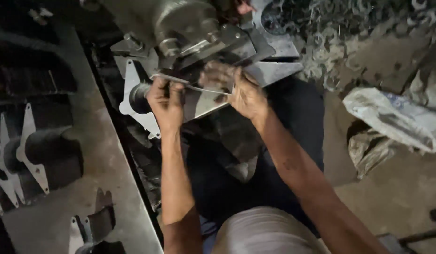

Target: Manually positioning and securing small metal pieces into a jig on a fabrication machine.

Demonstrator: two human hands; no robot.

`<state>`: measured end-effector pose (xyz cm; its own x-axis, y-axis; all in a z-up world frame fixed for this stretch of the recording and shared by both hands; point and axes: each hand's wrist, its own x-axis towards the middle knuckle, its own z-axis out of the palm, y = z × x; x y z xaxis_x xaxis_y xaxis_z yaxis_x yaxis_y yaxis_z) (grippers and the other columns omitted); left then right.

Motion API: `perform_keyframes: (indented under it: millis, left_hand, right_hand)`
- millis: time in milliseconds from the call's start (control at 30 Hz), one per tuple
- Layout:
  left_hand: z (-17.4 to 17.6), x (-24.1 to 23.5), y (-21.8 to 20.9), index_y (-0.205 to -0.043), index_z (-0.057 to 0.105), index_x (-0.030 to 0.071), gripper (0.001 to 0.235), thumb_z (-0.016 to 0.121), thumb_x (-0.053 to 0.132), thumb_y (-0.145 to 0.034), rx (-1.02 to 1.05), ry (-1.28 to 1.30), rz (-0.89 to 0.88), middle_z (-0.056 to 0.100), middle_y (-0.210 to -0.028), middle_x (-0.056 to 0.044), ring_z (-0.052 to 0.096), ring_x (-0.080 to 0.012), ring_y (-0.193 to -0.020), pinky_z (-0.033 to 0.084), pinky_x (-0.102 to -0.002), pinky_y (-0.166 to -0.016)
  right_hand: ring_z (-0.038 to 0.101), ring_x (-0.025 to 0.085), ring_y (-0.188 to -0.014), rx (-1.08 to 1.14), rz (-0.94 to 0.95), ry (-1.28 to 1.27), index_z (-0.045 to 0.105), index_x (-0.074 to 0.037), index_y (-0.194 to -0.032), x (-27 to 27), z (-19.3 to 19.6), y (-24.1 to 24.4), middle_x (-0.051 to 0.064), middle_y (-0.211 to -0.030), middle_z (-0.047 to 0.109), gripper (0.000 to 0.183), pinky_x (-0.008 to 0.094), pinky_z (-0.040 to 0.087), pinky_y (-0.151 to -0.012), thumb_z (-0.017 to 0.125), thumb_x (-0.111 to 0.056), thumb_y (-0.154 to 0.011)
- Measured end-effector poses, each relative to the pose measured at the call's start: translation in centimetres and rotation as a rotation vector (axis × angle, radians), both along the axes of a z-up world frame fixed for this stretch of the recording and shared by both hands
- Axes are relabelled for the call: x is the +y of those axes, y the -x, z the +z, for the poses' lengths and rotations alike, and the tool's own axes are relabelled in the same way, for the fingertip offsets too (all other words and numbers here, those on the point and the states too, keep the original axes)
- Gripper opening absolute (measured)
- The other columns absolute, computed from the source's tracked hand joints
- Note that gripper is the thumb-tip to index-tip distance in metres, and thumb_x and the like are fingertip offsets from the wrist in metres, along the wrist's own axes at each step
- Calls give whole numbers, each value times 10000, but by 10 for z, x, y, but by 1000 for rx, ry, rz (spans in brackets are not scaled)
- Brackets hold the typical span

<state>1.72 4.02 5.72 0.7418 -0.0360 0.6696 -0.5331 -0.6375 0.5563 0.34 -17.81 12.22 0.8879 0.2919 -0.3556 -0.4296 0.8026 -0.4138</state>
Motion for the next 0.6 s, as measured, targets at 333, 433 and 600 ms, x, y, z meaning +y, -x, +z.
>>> perform_keyframes:
  millis: [333,433,600]
  left_hand:
    - [-31,-49,30,-1117,664,-40,157,589,12,-989,365,315,6,689,-956,-120,665,-198,-862,549,-318,-801]
    - [-27,-45,37,-1020,655,-40,67,629,6,-979,383,143,29,657,-893,-154,660,-224,-810,544,-327,-770]
    - [-18,-50,30,-1043,659,-33,84,618,10,-985,342,195,-36,661,-913,-157,661,-265,-788,554,-357,-743]
  right_hand:
    - [787,223,-901,-1086,-35,1241,635,-28,-1115,0,-39,-12,113,-985,774,151,334,617,-711,565,44,-1003]
    - [779,223,-822,-1112,-23,1231,645,-36,-1124,-3,-53,-18,112,-970,771,216,338,610,-664,568,79,-958]
    - [748,246,-729,-1149,-12,1291,684,-55,-1099,-4,-62,-24,110,-899,765,251,379,592,-641,623,54,-882]
